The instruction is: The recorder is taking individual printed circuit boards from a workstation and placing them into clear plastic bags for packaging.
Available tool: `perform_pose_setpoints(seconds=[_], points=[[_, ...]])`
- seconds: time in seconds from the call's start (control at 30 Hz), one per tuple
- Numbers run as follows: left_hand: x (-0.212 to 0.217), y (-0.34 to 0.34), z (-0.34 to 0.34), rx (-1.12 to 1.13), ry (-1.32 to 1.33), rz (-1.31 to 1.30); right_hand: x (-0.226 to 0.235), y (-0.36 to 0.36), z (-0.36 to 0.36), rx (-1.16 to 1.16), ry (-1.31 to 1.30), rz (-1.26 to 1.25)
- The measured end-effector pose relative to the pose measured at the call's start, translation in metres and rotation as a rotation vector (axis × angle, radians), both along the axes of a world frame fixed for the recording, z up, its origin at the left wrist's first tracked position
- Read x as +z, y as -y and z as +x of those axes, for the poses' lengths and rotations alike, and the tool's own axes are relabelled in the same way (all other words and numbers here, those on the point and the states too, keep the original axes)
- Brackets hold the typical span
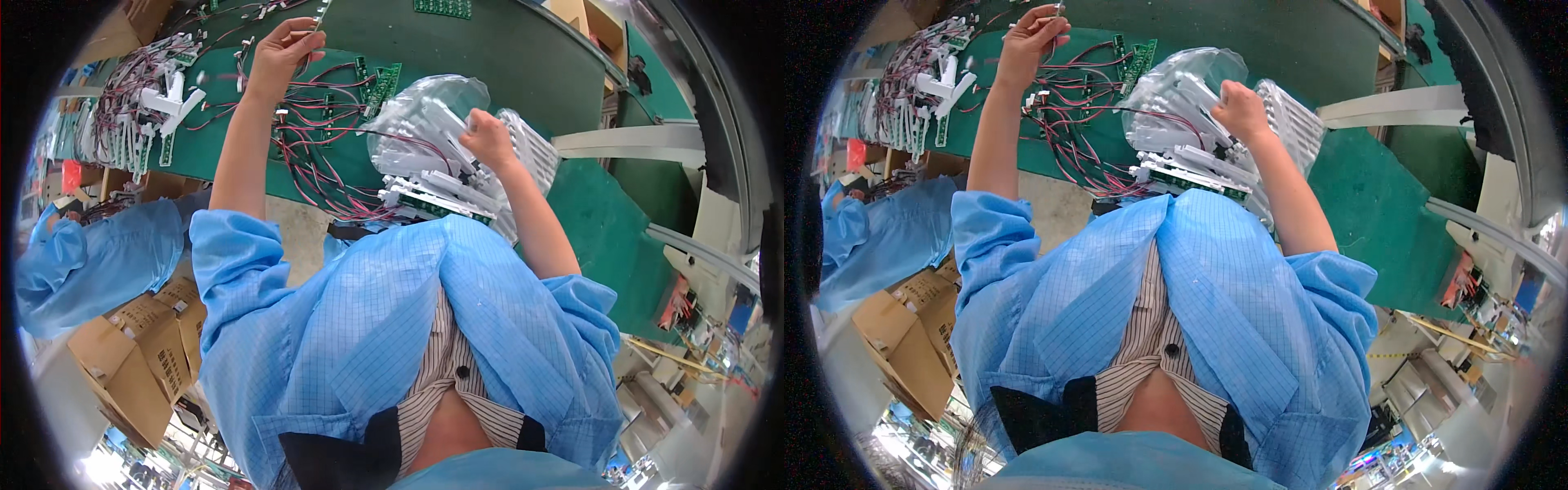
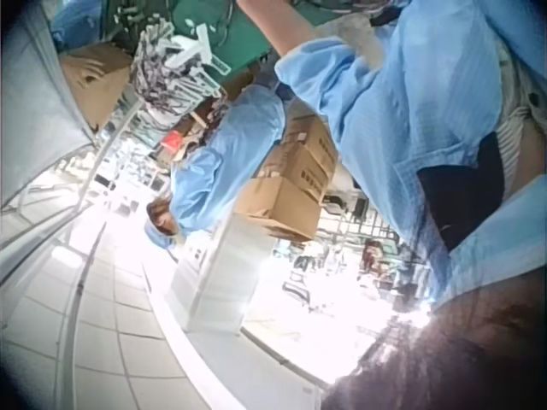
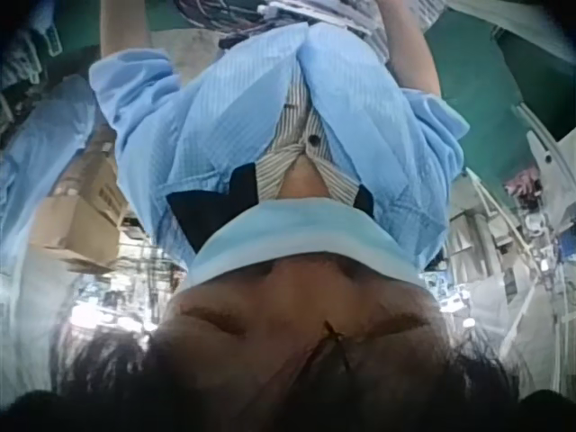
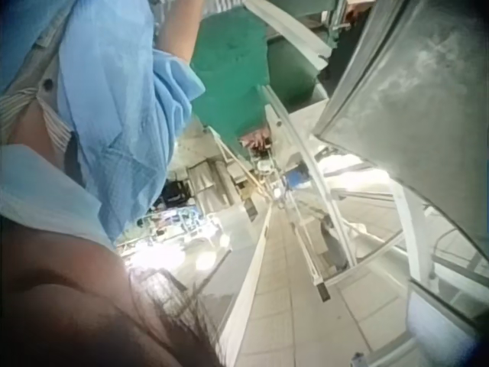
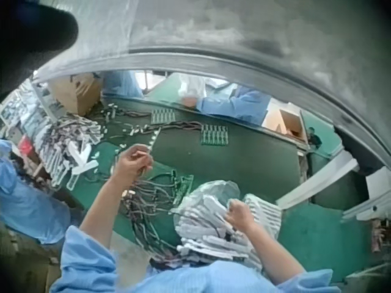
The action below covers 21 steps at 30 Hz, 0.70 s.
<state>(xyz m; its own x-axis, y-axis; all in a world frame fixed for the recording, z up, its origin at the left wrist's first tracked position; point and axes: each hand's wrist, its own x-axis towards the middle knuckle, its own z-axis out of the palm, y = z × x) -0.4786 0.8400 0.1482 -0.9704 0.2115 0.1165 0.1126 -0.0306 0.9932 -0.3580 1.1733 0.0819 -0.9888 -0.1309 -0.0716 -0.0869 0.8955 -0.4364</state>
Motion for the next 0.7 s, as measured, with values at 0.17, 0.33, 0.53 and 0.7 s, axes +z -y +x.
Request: perform_pose_setpoints(seconds=[0.17, 0.33, 0.53, 0.7], points=[[0.026, -0.069, 0.055, -0.324, -0.125, -0.18, 0.008, -0.024, 0.012, -0.143, 0.448, -0.871], [0.007, -0.11, 0.099, -0.498, -0.489, -0.593, 0.06, -0.003, 0.041, -0.145, 0.876, -1.465], [-0.006, -0.12, 0.106, -0.593, -0.624, -0.531, 0.051, -0.016, 0.053, -0.246, 0.921, -1.658], [-0.001, -0.128, 0.114, -0.494, -0.616, -0.524, 0.055, -0.01, 0.056, -0.275, 0.85, -1.439]])
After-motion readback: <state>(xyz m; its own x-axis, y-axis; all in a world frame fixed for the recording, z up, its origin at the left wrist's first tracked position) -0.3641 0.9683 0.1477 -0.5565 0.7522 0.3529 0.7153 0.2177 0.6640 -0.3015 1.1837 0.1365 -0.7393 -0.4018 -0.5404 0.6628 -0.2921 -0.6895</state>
